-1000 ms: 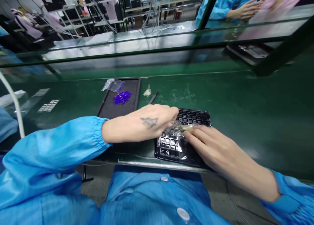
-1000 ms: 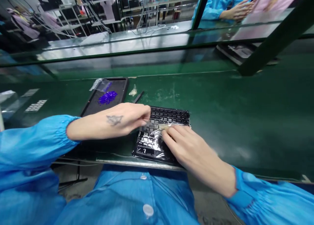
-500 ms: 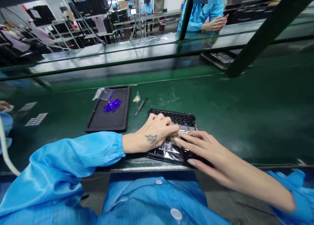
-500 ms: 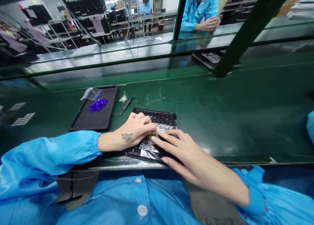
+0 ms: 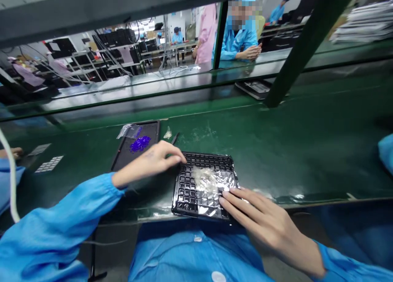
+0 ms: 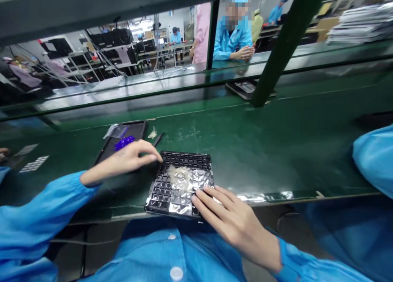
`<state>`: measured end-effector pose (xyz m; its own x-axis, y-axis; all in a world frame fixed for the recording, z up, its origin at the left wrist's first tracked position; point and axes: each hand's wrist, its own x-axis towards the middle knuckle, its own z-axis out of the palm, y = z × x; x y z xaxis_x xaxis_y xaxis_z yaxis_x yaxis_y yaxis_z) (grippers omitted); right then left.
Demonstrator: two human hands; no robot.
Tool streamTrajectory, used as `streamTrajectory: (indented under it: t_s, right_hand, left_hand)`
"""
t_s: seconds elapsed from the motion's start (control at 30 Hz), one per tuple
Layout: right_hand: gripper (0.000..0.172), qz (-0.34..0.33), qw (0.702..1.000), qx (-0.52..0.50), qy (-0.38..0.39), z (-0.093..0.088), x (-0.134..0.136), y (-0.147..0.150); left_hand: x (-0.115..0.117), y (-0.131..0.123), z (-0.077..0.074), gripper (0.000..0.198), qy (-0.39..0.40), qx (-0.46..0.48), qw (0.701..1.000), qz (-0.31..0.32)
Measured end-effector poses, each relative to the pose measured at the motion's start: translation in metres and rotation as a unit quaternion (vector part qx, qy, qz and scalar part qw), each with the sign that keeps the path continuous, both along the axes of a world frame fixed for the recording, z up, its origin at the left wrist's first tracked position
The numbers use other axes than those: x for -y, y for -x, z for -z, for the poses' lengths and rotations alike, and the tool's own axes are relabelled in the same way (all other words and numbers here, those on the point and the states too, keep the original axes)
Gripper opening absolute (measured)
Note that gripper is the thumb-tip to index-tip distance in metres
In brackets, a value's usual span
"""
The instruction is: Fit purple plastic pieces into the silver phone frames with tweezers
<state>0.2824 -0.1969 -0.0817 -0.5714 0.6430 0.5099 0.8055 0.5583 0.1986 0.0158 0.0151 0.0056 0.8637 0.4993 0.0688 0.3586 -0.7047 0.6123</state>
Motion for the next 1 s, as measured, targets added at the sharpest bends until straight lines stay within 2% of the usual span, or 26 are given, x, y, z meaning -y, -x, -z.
streamTrajectory:
  t_s: [0.03,0.1,0.17,0.3,0.37,0.43,0.53,0.7,0.83,1.0]
  right_hand:
    - [0.043,0.002,1.0,0.004,-0.004,-0.001,0.002,-0.001]
    - [0.043,0.007,1.0,0.005,-0.016,-0.002,0.005,-0.004]
    - [0.047,0.023,0.999,-0.001,-0.022,-0.005,0.005,-0.011]
    - [0.065,0.103,0.994,0.009,-0.027,-0.016,0.001,-0.043]
    - [0.067,0.154,0.987,0.027,-0.045,-0.022,-0.004,-0.067]
    - [0.067,0.175,0.981,0.029,-0.078,-0.025,-0.012,-0.093]
    - [0.061,0.207,0.973,0.041,-0.093,-0.027,-0.028,-0.127]
    - [0.041,0.27,0.96,0.049,-0.049,-0.028,-0.057,-0.169]
    - [0.04,0.289,0.956,0.056,-0.019,-0.03,-0.079,-0.187]
    - [0.049,0.311,0.947,0.074,0.025,-0.042,-0.098,-0.183]
  left_hand:
    - [-0.008,0.008,-0.007,0.028,-0.009,0.001,0.999,-0.039]
    - [-0.017,0.021,-0.019,0.029,-0.081,0.01,0.99,-0.115]
    - [-0.017,0.029,-0.025,0.028,-0.157,0.029,0.976,-0.148]
    - [-0.009,0.03,-0.024,0.026,-0.236,0.052,0.965,-0.106]
    - [-0.013,0.028,-0.021,0.026,-0.267,0.042,0.959,-0.086]
    - [-0.021,0.028,-0.019,0.026,-0.289,0.027,0.953,-0.086]
    - [-0.031,0.03,-0.019,0.027,-0.305,0.014,0.948,-0.096]
    - [-0.033,0.031,-0.015,0.03,-0.332,0.001,0.939,-0.089]
    - [-0.035,0.035,-0.007,0.031,-0.342,-0.015,0.937,-0.068]
    - [-0.036,0.046,-0.002,0.028,-0.342,-0.039,0.938,-0.047]
